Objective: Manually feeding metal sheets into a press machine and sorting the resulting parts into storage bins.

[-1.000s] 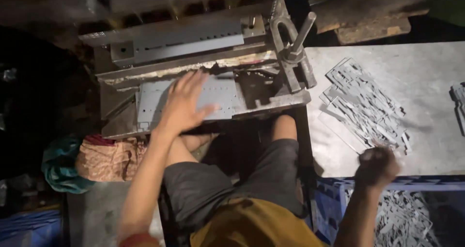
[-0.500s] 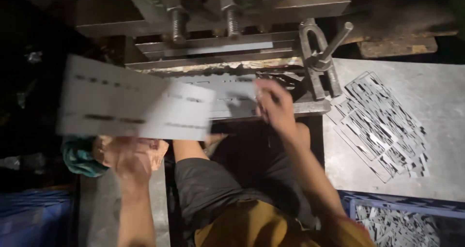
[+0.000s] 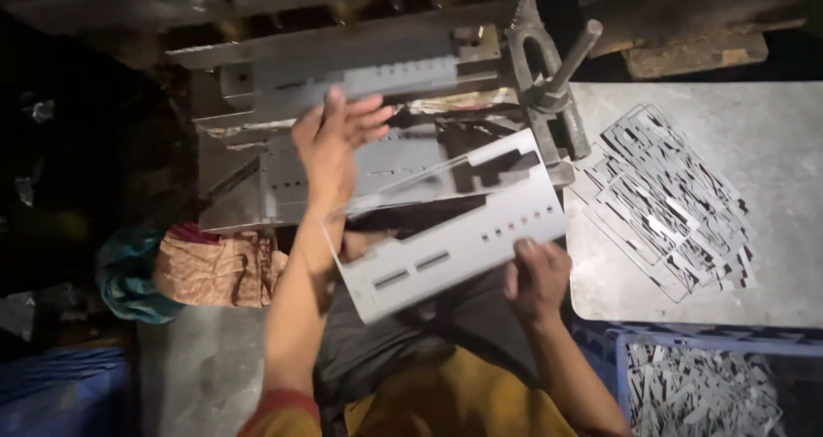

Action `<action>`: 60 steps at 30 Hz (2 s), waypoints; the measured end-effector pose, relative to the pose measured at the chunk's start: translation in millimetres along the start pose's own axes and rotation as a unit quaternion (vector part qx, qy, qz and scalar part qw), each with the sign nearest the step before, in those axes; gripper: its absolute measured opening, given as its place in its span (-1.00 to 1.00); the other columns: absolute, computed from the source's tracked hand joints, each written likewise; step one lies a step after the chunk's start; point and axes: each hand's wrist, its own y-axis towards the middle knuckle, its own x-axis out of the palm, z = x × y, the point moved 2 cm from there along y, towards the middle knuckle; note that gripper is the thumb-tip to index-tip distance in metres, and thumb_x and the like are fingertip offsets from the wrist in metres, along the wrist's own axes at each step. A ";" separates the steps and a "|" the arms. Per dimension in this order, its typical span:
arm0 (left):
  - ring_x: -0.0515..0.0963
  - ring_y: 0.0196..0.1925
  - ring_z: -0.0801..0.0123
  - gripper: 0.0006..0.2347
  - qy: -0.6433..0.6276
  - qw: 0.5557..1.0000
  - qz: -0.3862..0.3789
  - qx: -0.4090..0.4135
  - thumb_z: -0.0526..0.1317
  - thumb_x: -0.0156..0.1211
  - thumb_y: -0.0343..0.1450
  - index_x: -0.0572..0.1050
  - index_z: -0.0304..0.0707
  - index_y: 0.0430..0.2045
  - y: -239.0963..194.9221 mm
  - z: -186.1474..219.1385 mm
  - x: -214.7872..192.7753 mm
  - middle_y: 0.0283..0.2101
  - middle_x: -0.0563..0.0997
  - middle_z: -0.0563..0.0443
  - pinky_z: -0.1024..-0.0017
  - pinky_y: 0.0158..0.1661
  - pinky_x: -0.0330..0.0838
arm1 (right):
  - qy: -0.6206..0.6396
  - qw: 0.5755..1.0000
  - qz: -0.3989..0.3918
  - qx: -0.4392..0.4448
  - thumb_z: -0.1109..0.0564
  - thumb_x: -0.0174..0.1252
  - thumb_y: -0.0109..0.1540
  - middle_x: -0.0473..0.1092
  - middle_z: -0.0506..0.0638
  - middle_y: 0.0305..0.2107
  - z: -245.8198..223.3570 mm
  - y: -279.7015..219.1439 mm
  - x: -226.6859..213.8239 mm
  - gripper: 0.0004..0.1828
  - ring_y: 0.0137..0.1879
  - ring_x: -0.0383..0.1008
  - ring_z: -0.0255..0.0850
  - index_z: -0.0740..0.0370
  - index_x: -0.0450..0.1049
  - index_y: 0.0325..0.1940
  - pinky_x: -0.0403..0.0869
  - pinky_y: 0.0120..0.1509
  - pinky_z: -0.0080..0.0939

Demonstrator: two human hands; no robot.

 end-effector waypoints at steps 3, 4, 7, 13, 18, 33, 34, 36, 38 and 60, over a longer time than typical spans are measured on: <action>0.76 -0.32 0.05 -0.61 0.113 0.993 0.023 -0.039 -0.05 0.06 0.57 0.49 -0.61 -0.26 23.9 -18.5 6.6 -0.22 0.71 -0.40 0.26 -0.37 0.69 | 0.006 0.998 0.045 0.034 0.18 0.09 0.33 0.35 0.06 -0.62 17.0 -41.0 -52.7 -0.72 -0.74 0.24 -0.25 0.42 0.40 -0.42 0.19 -0.70 -0.32; 0.76 -0.40 0.06 -0.56 0.137 0.990 0.029 -0.023 -0.02 0.06 0.58 0.50 -0.66 -0.31 33.1 -25.1 4.1 -0.27 0.72 -0.41 0.28 -0.46 0.67 | -0.003 0.997 0.062 0.044 0.18 0.08 0.30 0.39 0.10 -0.61 24.3 -49.2 -67.3 -0.72 -0.77 0.25 -0.25 0.47 0.43 -0.40 0.18 -0.73 -0.33; 0.74 -0.45 0.17 -0.45 0.171 0.972 -0.092 -0.134 0.13 -0.10 0.55 0.55 -0.58 -0.14 12.0 -30.7 7.6 -0.29 0.73 -0.31 0.40 -0.53 0.60 | 0.032 0.996 0.054 0.062 0.19 0.10 0.27 0.41 0.13 -0.56 48.5 -52.3 -91.9 -0.74 -0.76 0.27 -0.22 0.52 0.45 -0.37 0.22 -0.76 -0.32; 0.72 -0.07 -0.08 -0.44 0.048 0.834 -0.419 -0.356 0.00 -0.04 0.56 0.21 -0.48 0.39 -118.0 -27.5 28.2 0.11 0.59 -0.45 0.28 -0.28 0.73 | 0.088 0.995 0.021 0.049 0.14 0.16 0.17 0.49 0.19 -0.40 44.3 2.0 -58.3 -0.78 -0.55 0.43 -0.26 0.39 0.48 -0.23 0.39 -0.52 -0.39; 0.56 0.23 -0.22 -0.48 -0.033 0.842 -0.401 -0.360 -0.16 -0.05 0.59 0.03 -0.41 0.44 -147.3 8.3 5.1 0.29 0.42 -0.52 0.08 -0.11 0.71 | -0.140 0.984 -0.100 0.039 0.11 0.27 0.31 0.42 0.05 -0.34 47.8 62.0 -28.2 -0.78 -0.29 0.42 -0.32 0.37 0.53 -0.19 0.41 -0.19 -0.33; 0.52 0.27 -0.26 -0.58 -0.008 1.000 0.030 0.002 -0.31 -0.01 0.58 0.19 -0.41 0.37 -127.0 31.6 -62.2 0.30 0.41 -0.54 -0.07 0.02 0.63 | 0.004 0.993 -0.115 0.005 0.06 0.04 0.40 0.37 0.02 -0.71 1.7 154.0 160.7 -0.61 -0.67 0.25 -0.33 0.40 0.52 -0.38 0.11 -0.61 -0.36; 0.51 0.30 -0.24 -0.59 -0.016 0.999 0.030 0.031 -0.30 0.00 0.59 0.20 -0.40 0.37 -118.5 29.5 -62.2 0.31 0.41 -0.51 -0.06 0.04 0.63 | 0.027 0.994 -0.102 0.009 0.08 0.07 0.37 0.36 0.04 -0.72 -5.9 138.7 156.3 -0.62 -0.67 0.31 -0.27 0.39 0.49 -0.44 0.14 -0.62 -0.33; 0.50 0.32 -0.17 -0.59 -0.096 0.995 0.006 0.027 -0.27 0.02 0.56 0.20 -0.41 0.33 -73.3 19.4 -51.4 0.29 0.41 -0.46 -0.06 0.12 0.60 | 0.017 0.996 -0.088 0.021 0.07 0.07 0.37 0.34 0.05 -0.74 -23.7 98.3 124.2 -0.60 -0.68 0.28 -0.26 0.37 0.44 -0.48 0.18 -0.60 -0.32; 0.49 0.34 -0.11 -0.58 -0.174 0.984 -0.013 0.020 -0.24 0.05 0.54 0.21 -0.41 0.28 -32.1 9.7 -32.7 0.28 0.42 -0.41 -0.05 0.19 0.57 | 0.007 0.997 -0.074 0.037 0.05 0.07 0.37 0.33 0.07 -0.76 -31.1 61.7 92.2 -0.58 -0.69 0.26 -0.25 0.35 0.40 -0.51 0.22 -0.58 -0.31; 0.59 0.20 -0.31 -0.47 -0.017 0.848 -0.366 -0.383 -0.17 0.23 0.46 0.28 -0.55 0.28 -129.5 1.6 -17.4 0.16 0.54 -0.55 0.00 -0.15 0.71 | -0.209 0.952 -0.184 0.127 -0.04 0.19 0.28 0.38 -0.07 -0.69 -27.0 67.9 46.9 -0.64 -0.65 0.30 -0.38 0.35 0.60 -0.33 0.22 -0.61 -0.38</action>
